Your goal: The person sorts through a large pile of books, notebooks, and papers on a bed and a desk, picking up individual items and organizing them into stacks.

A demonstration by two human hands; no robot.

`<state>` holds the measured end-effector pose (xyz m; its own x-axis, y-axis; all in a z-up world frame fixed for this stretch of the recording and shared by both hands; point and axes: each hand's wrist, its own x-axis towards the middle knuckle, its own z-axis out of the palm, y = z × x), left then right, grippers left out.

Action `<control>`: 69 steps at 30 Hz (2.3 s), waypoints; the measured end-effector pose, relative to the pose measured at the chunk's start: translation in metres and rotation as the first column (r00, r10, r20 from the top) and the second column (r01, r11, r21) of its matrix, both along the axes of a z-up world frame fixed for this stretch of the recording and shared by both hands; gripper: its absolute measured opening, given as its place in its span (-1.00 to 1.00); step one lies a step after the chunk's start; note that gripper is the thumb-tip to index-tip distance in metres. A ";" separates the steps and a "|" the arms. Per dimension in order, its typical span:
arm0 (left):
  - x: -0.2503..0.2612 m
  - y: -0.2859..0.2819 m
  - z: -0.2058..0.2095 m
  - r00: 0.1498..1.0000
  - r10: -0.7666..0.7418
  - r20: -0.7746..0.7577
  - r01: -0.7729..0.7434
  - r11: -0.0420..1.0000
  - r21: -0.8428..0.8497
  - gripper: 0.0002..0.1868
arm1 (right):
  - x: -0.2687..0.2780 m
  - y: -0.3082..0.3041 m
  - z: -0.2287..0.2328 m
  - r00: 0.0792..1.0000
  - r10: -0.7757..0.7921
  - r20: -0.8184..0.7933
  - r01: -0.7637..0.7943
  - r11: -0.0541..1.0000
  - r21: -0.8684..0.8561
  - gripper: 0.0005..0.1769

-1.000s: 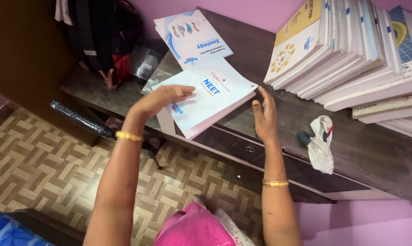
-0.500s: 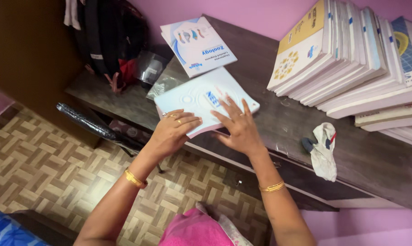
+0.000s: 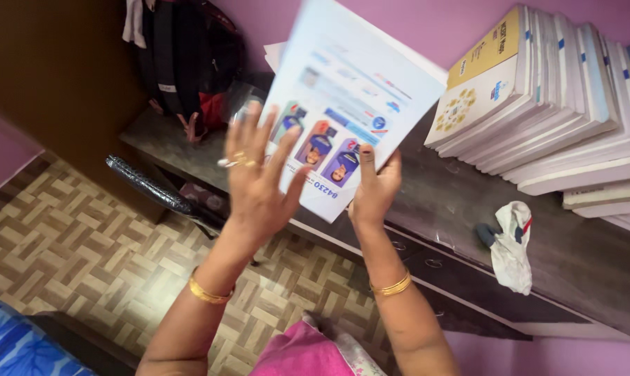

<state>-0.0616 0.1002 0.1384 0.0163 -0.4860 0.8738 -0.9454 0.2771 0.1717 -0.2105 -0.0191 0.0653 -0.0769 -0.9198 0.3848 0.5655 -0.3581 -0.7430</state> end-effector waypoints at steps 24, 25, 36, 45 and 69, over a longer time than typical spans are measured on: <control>-0.052 -0.161 -0.025 0.991 0.002 -0.133 0.114 0.504 0.856 -0.31 | -0.064 -0.036 -0.057 0.911 0.406 -0.076 -0.356 0.864 0.356 0.18; -0.048 -0.164 -0.024 0.990 -0.007 -0.141 0.127 0.483 0.866 -0.34 | -0.065 -0.038 -0.054 0.905 0.416 -0.093 -0.356 0.858 0.371 0.19; 0.044 -0.186 -0.075 0.475 0.138 -0.869 0.777 0.397 0.488 -0.65 | -0.092 -0.052 -0.028 0.606 -0.395 -0.690 0.332 0.914 -0.232 -0.15; 0.070 -0.189 -0.113 0.106 0.106 -0.989 0.884 0.445 0.142 -0.75 | -0.092 -0.052 -0.034 0.605 -0.561 -0.565 0.366 0.826 -0.428 -0.29; 0.066 -0.176 -0.108 -0.364 -0.032 -0.931 0.752 0.579 -0.314 -0.61 | -0.097 -0.050 -0.035 0.606 -0.589 -0.535 0.364 0.803 -0.472 -0.25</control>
<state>0.0047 -0.0762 0.0302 0.1085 -0.9938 -0.0259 0.6469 0.0508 0.7609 -0.3073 -0.0695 0.0301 -0.1093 -0.6582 0.7448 -0.3137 -0.6882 -0.6542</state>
